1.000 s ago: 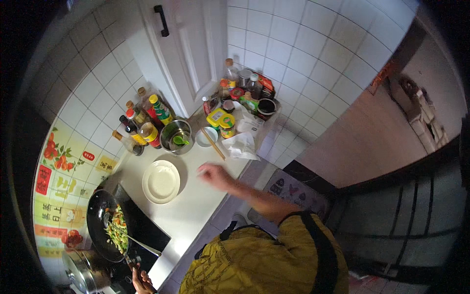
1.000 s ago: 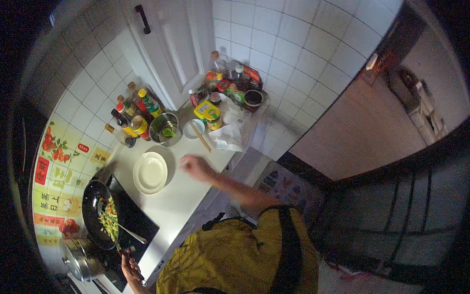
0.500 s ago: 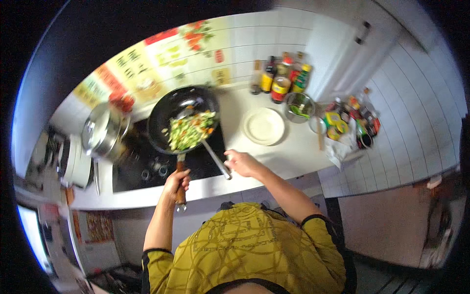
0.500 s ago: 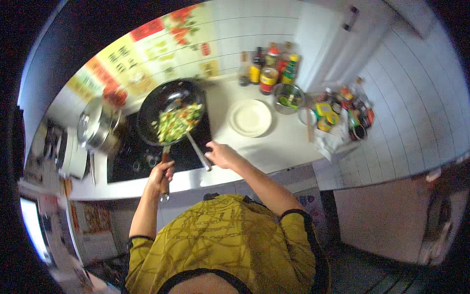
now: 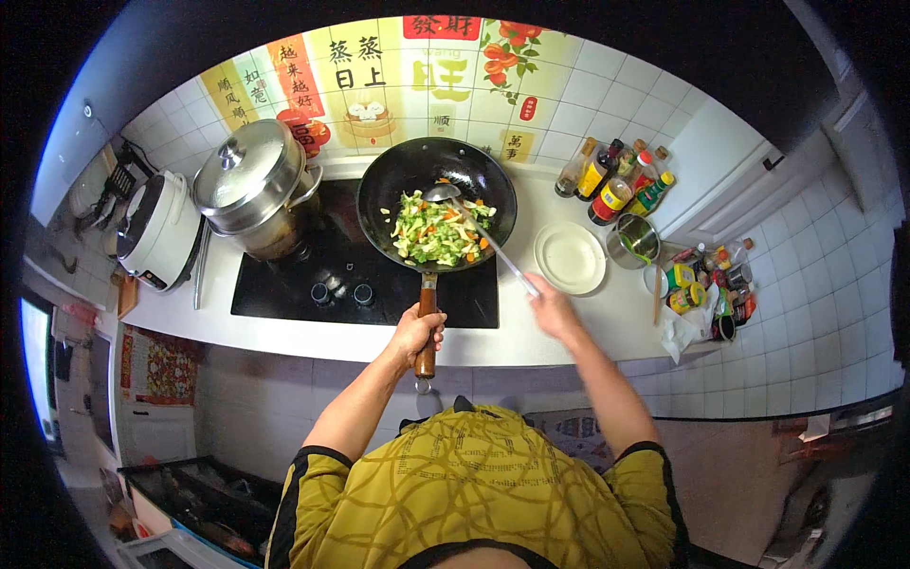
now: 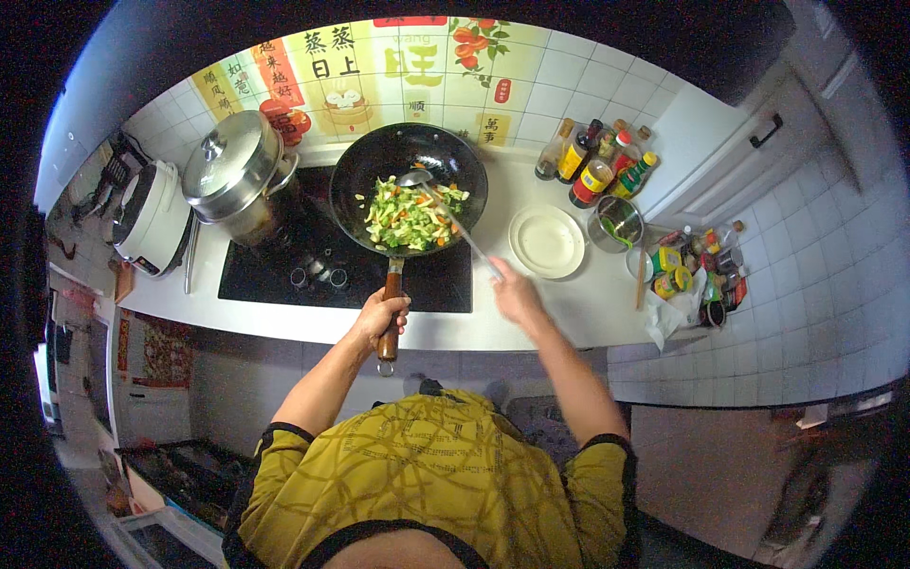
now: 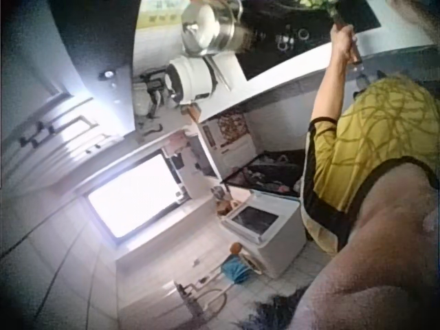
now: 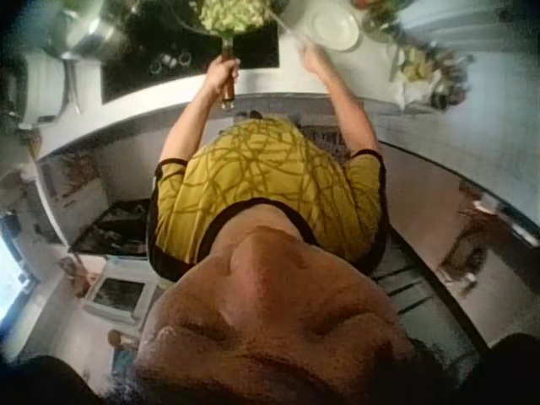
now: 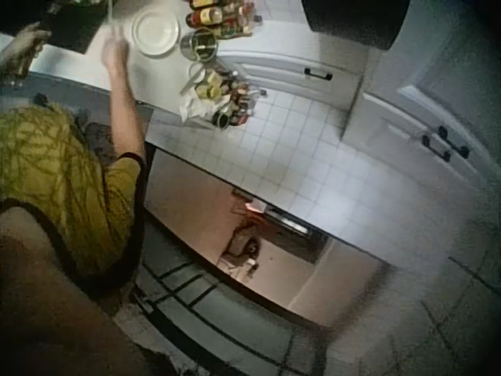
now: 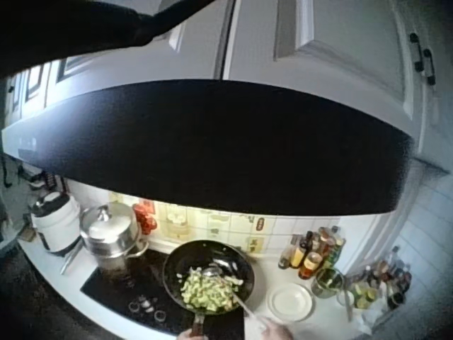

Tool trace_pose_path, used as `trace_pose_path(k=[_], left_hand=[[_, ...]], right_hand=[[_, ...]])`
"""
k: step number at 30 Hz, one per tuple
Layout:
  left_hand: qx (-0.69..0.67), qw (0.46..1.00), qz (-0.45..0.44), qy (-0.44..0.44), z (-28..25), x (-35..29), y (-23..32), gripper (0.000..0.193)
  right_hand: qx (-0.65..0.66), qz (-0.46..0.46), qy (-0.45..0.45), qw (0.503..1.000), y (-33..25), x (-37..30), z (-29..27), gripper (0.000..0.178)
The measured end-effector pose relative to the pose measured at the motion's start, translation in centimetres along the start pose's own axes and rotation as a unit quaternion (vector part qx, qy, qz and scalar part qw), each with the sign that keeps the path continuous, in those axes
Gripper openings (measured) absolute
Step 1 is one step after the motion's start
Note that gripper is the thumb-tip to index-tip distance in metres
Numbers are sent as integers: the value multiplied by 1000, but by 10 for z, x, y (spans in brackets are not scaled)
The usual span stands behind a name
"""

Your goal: The person stir-fries mixed vegetables in a wok on an electric stove, then transfers the cooked food into a white bowl. After serving, they rinse the wok with water and scrub it with a brush at the sink.

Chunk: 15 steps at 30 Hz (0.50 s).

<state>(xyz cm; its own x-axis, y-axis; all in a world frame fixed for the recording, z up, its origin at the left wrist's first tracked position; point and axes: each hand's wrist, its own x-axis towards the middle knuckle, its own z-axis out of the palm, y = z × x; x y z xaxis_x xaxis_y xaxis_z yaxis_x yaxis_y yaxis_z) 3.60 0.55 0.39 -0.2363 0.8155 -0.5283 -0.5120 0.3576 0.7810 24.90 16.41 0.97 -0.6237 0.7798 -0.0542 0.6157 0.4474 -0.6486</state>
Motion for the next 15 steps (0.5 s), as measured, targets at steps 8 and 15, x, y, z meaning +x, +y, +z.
trace_pose_path(k=[8, 15], left_hand=[[-3, 1000, -11, 13, -3, 3, -5, 17], [-1, 1000, -8, 19, -5, 0, -4, 15]], right_hand=[[-76, -42, -111, 990, -43, -44, -202, 40], [-160, -39, -188, 968, -48, -40, -207, 42]])
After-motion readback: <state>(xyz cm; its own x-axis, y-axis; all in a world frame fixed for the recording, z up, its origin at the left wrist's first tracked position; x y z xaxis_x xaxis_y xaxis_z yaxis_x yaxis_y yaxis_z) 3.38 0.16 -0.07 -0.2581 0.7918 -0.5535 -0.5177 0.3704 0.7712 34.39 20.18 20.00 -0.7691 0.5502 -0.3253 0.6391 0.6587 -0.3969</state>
